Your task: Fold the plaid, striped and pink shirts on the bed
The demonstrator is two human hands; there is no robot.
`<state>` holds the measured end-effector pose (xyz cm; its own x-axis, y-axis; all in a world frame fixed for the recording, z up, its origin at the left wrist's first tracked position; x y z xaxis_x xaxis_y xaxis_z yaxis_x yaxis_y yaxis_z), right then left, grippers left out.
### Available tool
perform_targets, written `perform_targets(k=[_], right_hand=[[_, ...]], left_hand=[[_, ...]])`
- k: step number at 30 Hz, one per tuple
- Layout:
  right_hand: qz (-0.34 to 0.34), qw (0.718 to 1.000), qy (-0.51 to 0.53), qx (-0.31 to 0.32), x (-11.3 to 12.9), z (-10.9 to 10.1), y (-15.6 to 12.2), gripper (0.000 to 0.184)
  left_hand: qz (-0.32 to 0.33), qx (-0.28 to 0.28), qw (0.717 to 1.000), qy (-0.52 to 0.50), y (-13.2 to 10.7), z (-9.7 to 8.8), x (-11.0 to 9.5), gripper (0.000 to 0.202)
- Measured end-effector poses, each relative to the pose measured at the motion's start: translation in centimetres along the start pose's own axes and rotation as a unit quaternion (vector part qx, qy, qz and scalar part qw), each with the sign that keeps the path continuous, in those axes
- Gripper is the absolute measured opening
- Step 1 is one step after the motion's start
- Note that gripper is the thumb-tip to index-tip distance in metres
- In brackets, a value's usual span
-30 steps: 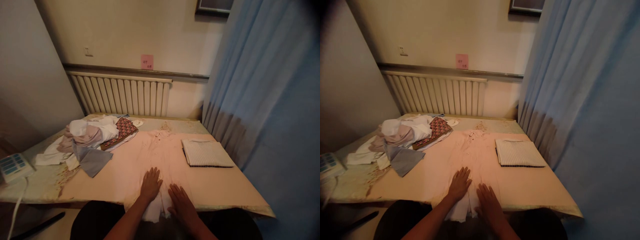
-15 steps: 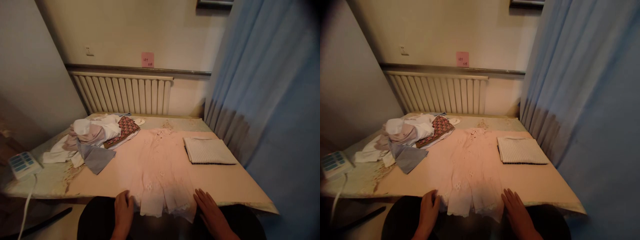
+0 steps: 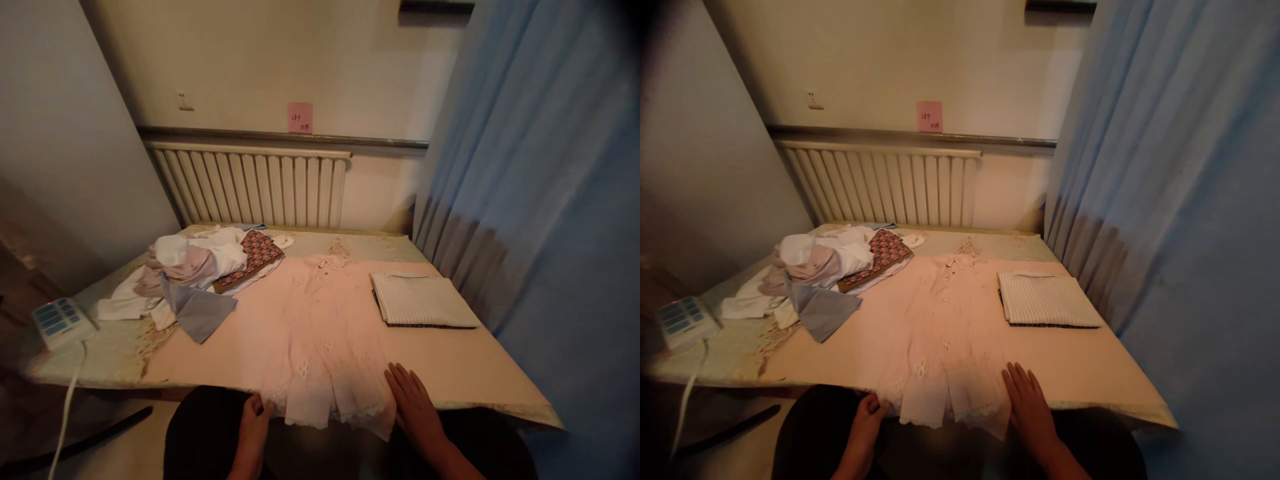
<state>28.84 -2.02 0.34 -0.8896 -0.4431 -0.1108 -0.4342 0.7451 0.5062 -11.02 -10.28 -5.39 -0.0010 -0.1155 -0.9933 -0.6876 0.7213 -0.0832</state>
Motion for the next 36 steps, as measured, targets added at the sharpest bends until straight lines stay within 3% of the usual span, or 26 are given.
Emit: perform_targets(k=[5,10,17,24,29,36], right_hand=[[-0.031,0.998,0.049,0.034,0.8,-1.1,0.2,0.074],[-0.078,0.993,0.082,0.013,1.6,-1.6,0.3,0.069],[-0.162,0.971,0.173,-0.013,2.2,-2.5,0.7,0.047],[-0.102,0.952,0.285,0.037,1.8,-3.0,0.7,0.040],[-0.067,0.946,0.315,0.038,1.3,-3.1,0.6,0.041],[0.008,0.939,0.339,0.052,1.1,-5.5,0.1,0.039]], left_hand=[[-0.067,0.061,0.994,-0.064,-1.3,0.6,-0.9,0.043],[-0.182,0.129,0.964,-0.143,-3.0,1.2,-1.6,0.032],[-0.184,0.164,0.957,-0.156,-3.9,1.3,-2.9,0.031],[-0.168,0.192,0.951,-0.177,-5.5,1.0,-6.4,0.045],[-0.186,0.202,0.941,-0.195,-6.3,0.6,-8.7,0.056],[-0.194,0.224,0.939,-0.175,-8.0,-0.7,-10.6,0.067]])
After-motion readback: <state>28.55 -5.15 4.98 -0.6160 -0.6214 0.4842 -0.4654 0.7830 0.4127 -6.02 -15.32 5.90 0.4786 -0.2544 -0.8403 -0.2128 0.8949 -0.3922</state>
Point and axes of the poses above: each hand's wrist, its own y-axis towards the middle knuckle, its own z-axis out of the palm, x = y × z, the point moved 4 cm from there along y, towards the middle knuckle, and after that the axes turned 10 degrees about z, right-handed, at the moved point
